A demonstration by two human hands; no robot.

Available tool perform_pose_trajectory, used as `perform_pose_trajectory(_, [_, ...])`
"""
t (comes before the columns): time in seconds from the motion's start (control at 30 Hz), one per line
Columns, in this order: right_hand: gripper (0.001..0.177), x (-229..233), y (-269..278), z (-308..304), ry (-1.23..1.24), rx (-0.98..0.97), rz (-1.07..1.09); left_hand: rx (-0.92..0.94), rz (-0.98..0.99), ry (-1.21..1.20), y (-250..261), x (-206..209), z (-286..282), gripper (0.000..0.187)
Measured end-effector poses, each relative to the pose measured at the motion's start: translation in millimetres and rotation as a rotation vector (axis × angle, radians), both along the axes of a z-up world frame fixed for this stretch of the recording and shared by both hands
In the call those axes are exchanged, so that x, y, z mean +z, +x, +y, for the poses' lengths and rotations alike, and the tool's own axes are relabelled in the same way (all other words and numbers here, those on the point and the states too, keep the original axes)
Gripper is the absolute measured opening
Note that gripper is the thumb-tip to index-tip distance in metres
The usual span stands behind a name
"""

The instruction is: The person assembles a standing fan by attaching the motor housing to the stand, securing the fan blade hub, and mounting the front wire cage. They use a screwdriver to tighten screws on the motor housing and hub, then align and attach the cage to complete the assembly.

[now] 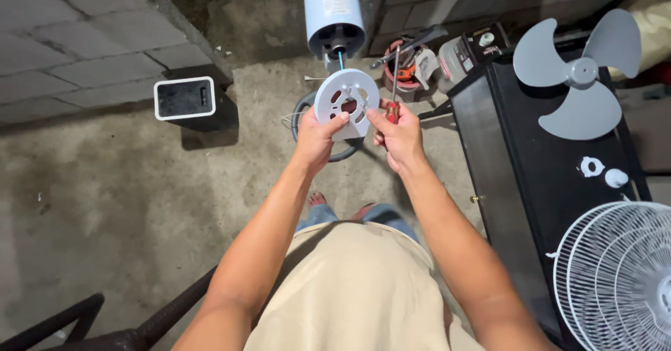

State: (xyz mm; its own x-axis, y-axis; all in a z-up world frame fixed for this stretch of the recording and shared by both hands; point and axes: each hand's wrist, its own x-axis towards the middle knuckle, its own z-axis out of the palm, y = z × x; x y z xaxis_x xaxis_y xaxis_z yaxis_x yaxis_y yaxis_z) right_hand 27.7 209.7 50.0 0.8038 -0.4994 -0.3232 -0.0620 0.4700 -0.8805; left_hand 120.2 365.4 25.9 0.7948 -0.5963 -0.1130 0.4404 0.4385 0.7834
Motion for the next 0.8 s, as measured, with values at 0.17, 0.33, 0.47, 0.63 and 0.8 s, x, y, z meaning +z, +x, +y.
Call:
perform_pose_trajectory(0.17, [0.025, 0.5, 20.6, -4.0, -0.034, 0.021, -0.015, 0.029, -0.09, 0.051, 10.9, 1.1, -1.6, 0.048])
perform_pose_trajectory(0.33, [0.023, -14.1, 43.0, -25.4, -0.151, 0.031, -0.064, 0.21, -0.546, 0.543, 21.1, 13.8, -8.4, 0.043])
perform_pose_trajectory(0.47, [0.024, -20.9, 51.4, -34.4, -0.222, 0.058, -0.022, 0.257, -0.603, 0.751, 26.4, 22.4, -11.8, 0.04])
perform_pose_trajectory(0.63, [0.024, -40.6, 65.2, -37.1, -0.245, 0.049, -0.035, 0.395, -0.876, 0.766, 35.8, 16.4, -8.4, 0.038])
perform_pose_trajectory(0.8, [0.026, -54.8, 86.7, -37.0, -0.364, -0.004, -0.111, 0.421, -0.871, 0.796, 53.6, 23.0, -7.7, 0.042])
